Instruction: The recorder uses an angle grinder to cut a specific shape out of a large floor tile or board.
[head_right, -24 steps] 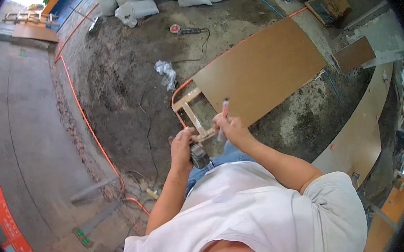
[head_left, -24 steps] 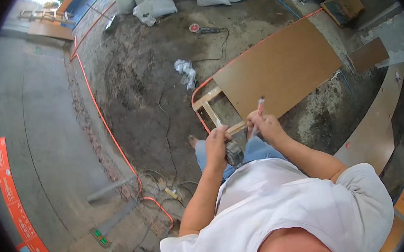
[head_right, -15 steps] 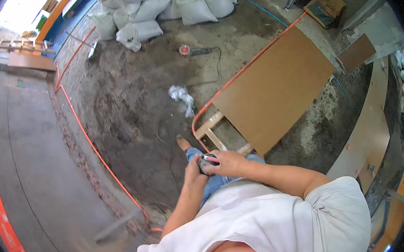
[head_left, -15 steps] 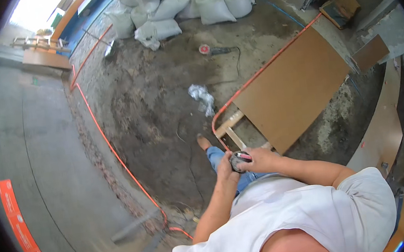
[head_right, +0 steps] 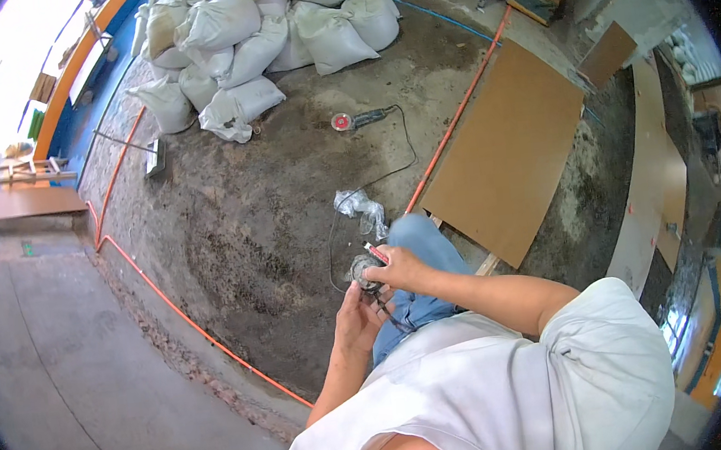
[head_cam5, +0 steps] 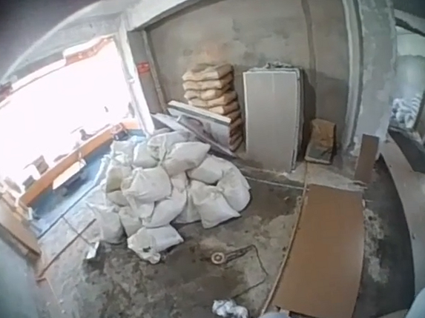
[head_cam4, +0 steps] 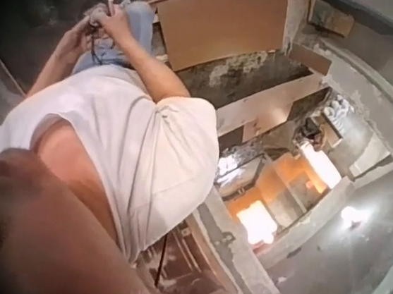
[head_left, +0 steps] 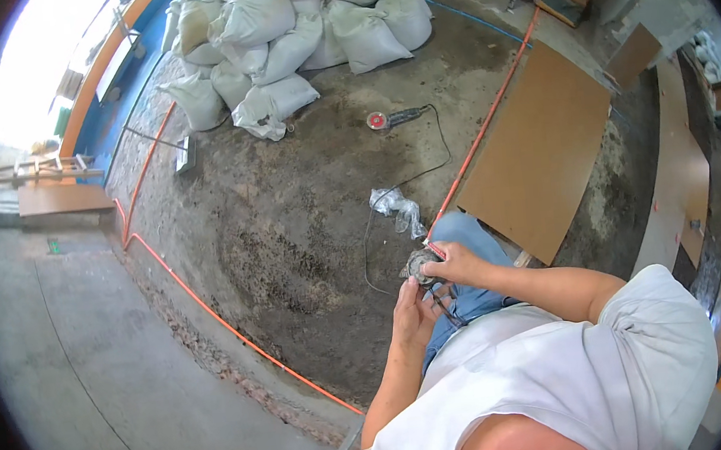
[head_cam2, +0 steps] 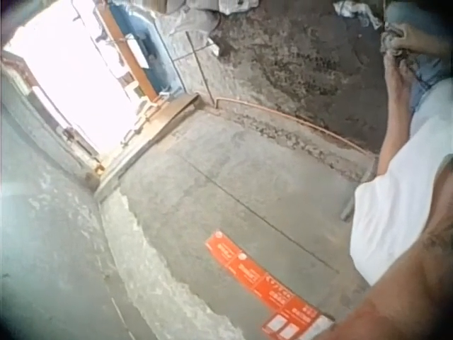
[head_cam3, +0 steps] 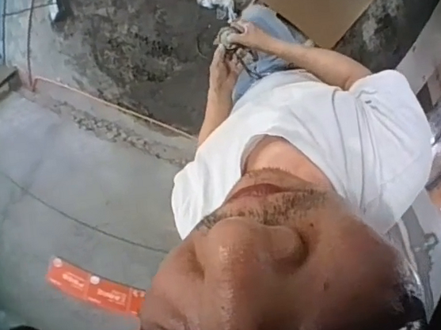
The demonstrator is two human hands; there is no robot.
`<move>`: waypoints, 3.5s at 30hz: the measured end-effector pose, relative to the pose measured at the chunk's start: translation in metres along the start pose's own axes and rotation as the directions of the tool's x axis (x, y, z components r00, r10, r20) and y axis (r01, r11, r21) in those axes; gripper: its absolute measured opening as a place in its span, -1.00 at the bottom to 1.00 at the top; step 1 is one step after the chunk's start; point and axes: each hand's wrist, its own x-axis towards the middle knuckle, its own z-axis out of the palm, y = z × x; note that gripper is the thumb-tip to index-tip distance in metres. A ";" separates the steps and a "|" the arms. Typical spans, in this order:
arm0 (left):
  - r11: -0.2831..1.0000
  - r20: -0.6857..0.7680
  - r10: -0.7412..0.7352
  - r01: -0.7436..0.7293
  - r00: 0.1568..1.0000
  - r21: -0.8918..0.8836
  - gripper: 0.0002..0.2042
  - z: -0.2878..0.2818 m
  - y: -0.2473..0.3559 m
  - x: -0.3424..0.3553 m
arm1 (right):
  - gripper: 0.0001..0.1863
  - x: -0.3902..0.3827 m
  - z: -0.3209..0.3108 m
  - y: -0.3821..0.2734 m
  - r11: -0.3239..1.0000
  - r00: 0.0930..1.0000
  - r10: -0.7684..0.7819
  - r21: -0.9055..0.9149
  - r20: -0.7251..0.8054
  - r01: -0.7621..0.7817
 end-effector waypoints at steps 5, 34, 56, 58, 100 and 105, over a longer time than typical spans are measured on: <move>0.998 0.091 0.004 -0.010 0.996 0.065 -0.67 0.014 0.054 0.046 | -0.43 0.032 -0.003 -0.035 0.994 0.993 -0.096 -0.054 -0.067 0.093; 0.373 -0.193 0.282 0.078 0.940 0.924 -0.64 0.160 0.460 0.674 | -0.60 0.572 -0.265 -0.116 0.616 0.773 0.624 0.681 -0.115 -0.396; -0.686 0.563 -0.022 -0.422 0.826 0.593 -0.41 0.250 0.572 1.110 | -0.73 1.069 -0.361 -0.038 0.974 0.627 0.193 0.068 -0.755 -0.218; -0.633 0.546 -0.034 -0.441 0.837 0.636 -0.42 0.261 0.569 1.101 | -0.75 1.069 -0.360 -0.030 0.975 0.595 0.200 0.102 -0.779 -0.195; -0.620 -0.228 -0.739 -0.772 0.634 -0.140 -0.55 0.165 0.456 0.691 | -0.46 0.467 -0.064 0.024 0.410 0.479 0.861 0.794 -0.174 -0.448; -0.675 -0.443 -0.727 -0.425 0.525 0.604 -0.57 0.219 0.336 0.561 | -0.32 0.374 -0.026 -0.061 0.326 0.395 0.863 0.945 -0.314 0.040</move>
